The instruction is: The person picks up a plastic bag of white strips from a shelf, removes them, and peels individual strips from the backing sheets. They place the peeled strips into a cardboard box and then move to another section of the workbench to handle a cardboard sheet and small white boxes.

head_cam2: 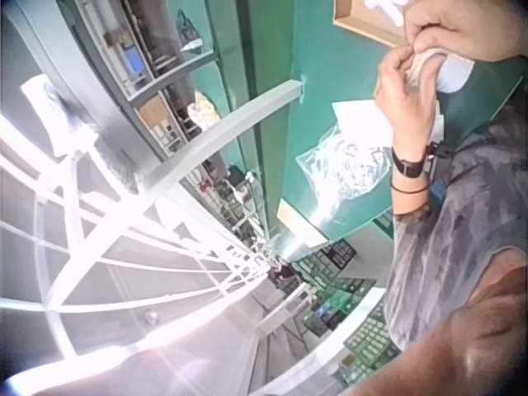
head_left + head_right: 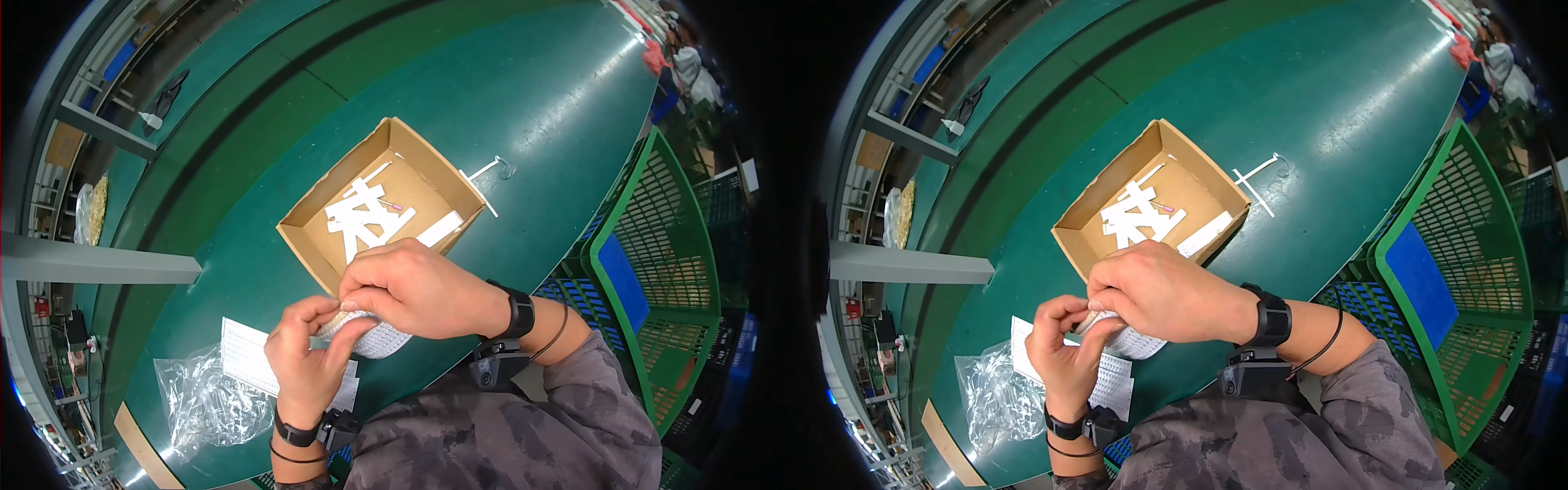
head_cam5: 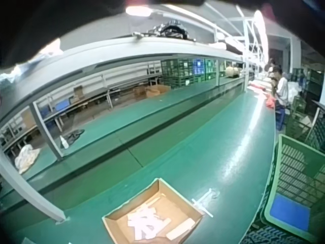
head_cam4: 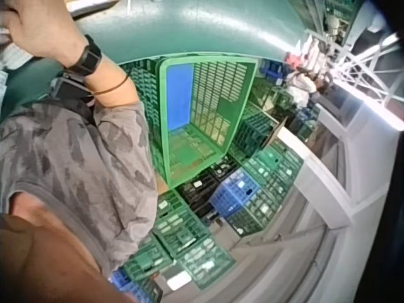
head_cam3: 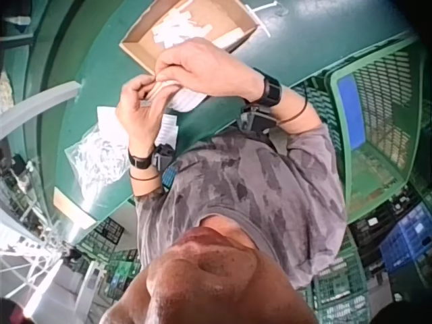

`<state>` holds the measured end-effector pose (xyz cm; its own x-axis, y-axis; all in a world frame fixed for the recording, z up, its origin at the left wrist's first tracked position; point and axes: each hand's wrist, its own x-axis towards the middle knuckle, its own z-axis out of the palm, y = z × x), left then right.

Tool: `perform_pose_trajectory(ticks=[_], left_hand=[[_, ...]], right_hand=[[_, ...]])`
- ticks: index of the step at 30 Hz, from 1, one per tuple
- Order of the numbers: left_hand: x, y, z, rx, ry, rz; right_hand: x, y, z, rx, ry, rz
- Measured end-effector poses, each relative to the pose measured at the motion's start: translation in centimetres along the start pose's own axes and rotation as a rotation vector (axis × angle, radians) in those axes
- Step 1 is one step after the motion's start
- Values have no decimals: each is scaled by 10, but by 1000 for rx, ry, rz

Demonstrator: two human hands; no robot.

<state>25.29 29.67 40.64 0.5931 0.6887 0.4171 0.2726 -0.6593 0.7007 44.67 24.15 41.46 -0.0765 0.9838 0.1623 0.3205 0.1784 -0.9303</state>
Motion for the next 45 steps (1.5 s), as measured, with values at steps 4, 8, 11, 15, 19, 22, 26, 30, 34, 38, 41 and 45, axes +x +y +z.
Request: perform_pose_trajectory(ticks=[4,8,11,15,19,22,26,30,34,38,41,45], left_hand=[[9,6,-5,-84,-150,-121],[4,31,-10,3,-71,68],[3,40,-20,-12,-39,112],[12,20,-12,30,-2,34],[14,3,-1,28,39,17],[10,2,0,38,42,39],[1,-6,-4,16,-59,-41],[-10,-9,4,-138,-7,22],[-11,15,6,81,3,180],[-8,44,4,17,267,252],[-5,38,4,12,290,196],[0,22,10,40,304,-1]], right_hand=[[-4,1,5,63,91,-13],[10,21,4,79,213,63],[23,40,-9,-210,428,90],[32,38,-19,-612,476,30],[14,7,-13,57,109,145],[4,-7,-2,54,34,-24],[-6,-8,6,-35,97,3],[-14,-3,14,-164,185,69],[-12,5,-7,169,47,191],[18,14,-28,-125,311,118],[34,5,-31,-417,346,6],[33,-23,-15,-534,232,-255]])
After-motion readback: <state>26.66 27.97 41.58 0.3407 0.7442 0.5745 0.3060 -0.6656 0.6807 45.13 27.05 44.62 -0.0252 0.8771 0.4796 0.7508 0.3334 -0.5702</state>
